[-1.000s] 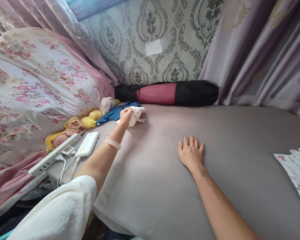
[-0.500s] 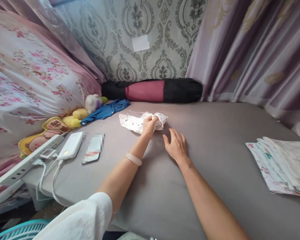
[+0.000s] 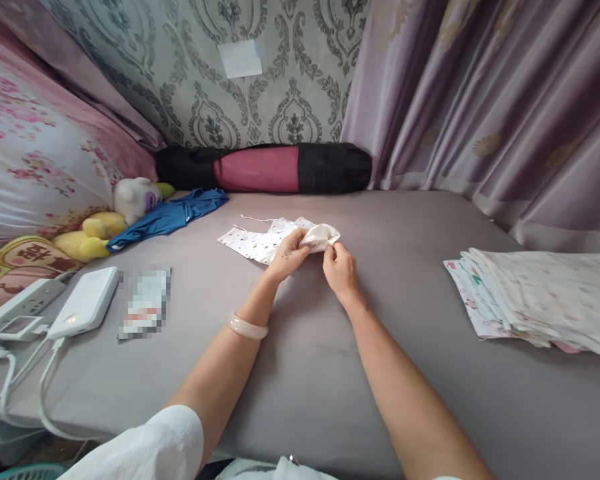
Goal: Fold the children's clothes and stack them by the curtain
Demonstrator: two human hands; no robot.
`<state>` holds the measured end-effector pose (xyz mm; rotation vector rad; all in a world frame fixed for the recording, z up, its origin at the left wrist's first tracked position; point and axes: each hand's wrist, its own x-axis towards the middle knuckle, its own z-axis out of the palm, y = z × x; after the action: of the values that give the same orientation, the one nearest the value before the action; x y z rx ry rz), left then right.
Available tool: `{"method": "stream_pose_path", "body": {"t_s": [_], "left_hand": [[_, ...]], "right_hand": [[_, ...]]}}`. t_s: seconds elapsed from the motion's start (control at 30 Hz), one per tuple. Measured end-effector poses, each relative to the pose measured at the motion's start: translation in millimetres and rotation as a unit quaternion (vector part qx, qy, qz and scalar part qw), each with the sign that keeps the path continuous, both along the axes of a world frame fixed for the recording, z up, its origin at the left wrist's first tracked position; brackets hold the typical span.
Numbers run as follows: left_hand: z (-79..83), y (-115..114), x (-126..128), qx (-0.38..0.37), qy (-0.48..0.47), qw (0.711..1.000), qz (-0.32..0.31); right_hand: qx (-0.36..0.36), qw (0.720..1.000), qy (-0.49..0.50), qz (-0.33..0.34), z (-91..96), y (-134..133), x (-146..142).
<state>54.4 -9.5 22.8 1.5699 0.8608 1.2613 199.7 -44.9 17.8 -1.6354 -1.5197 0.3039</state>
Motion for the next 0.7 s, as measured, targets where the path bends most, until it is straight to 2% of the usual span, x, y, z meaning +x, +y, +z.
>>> {"method": "stream_pose_path", "body": {"t_s": [0.1,0.17,0.3,0.43,0.5,0.57,0.63,0.7], "left_hand": [[4.1,6,-6,0.001,-0.025,0.997,0.074],[8.7,8,-9,-0.008,-0.05,0.995,0.082],[24.2,3,-18,-0.027,-0.08,0.996,0.023],[54.9,-13,-31,0.011,-0.079,0.995,-0.06],[71.8,-22,-38,0.029,-0.068,0.992,-0.104],[82.8,-26,-43,0.024,-0.068,0.991,-0.115],[83.3,-25,-44,-0.007,-0.085,0.991,-0.099],[73.1,-18,-41,-0.061,-0.099,0.99,-0.076]], "right_hand": [[0.009,0.999,0.033,-0.041,13.0,4,14],[0.028,0.995,0.069,-0.063,20.9,8,27],[0.062,0.982,0.161,-0.074,39.7,13,50],[0.032,0.961,0.274,-0.033,77.4,-2,59],[-0.031,0.952,0.303,-0.008,100.0,-18,63],[-0.136,0.946,0.291,0.035,116.4,-32,70],[-0.222,0.939,0.244,0.099,120.1,-38,81],[-0.271,0.937,0.174,0.136,109.5,-34,93]]}}
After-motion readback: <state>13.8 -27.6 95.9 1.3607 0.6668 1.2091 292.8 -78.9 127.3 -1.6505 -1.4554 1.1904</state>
